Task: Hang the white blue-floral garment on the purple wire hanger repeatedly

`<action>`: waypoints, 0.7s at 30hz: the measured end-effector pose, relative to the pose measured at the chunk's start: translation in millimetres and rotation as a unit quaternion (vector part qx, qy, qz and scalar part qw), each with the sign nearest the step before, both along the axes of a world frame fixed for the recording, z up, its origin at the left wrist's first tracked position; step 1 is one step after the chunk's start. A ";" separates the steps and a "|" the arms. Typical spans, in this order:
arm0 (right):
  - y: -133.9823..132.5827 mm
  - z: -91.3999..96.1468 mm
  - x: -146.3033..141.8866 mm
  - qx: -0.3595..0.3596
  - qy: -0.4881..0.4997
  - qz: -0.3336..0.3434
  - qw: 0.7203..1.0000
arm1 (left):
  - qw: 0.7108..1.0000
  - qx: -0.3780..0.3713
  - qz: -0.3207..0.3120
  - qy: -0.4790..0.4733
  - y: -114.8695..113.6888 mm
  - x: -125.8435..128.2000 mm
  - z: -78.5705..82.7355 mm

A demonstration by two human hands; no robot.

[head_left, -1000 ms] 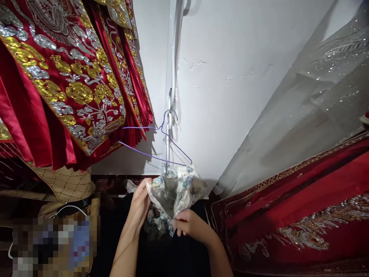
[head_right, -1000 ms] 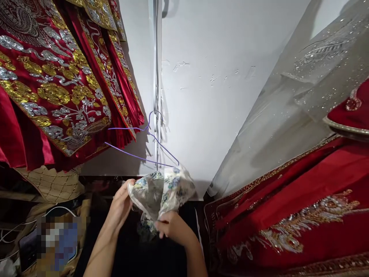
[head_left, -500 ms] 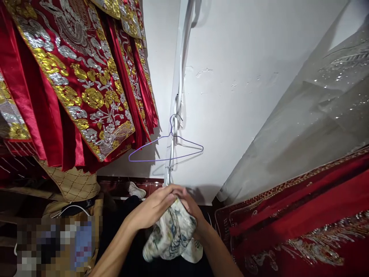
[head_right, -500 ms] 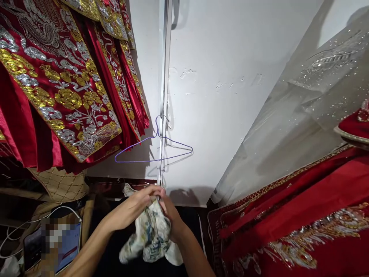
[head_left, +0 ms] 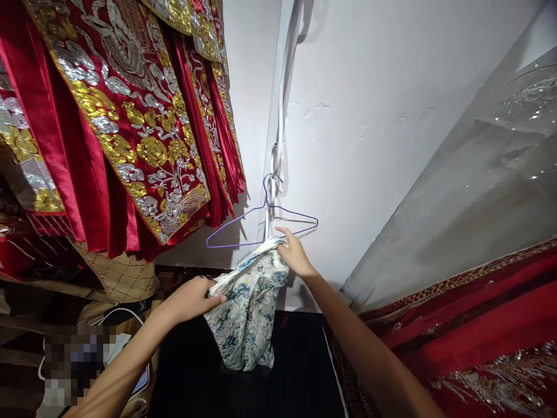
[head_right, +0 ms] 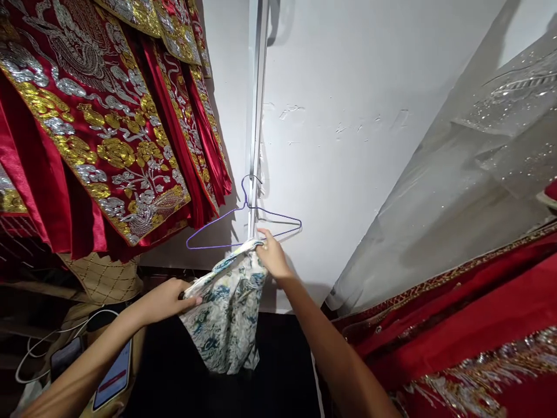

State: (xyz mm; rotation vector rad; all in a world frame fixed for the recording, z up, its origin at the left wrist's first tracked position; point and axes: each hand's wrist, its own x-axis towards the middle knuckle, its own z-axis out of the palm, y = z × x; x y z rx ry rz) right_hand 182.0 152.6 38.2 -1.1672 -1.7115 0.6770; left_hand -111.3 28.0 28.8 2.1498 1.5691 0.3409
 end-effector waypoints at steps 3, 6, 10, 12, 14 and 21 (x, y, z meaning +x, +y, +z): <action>-0.9 -38.5 2.7 -0.022 -0.137 0.005 0.990 | 0.989 -0.048 0.058 0.129 0.3 -10.6 -11.7; -16.0 -55.0 17.9 0.007 -0.178 0.010 0.984 | 0.977 0.030 0.081 0.197 2.5 -17.1 -17.7; -29.6 -46.9 37.1 0.033 -0.111 0.024 0.993 | 0.959 0.213 0.092 0.164 12.7 -17.7 7.5; -31.2 -40.5 39.0 0.023 -0.075 0.036 0.996 | 0.953 0.253 0.092 0.136 20.3 -16.2 26.5; -32.0 -37.4 35.4 0.012 -0.041 0.044 0.998 | 0.953 0.260 0.095 0.122 28.0 -15.9 39.6; -40.9 -42.3 19.7 0.003 -0.015 0.024 1.000 | 0.982 0.089 0.108 0.128 44.8 -23.3 23.6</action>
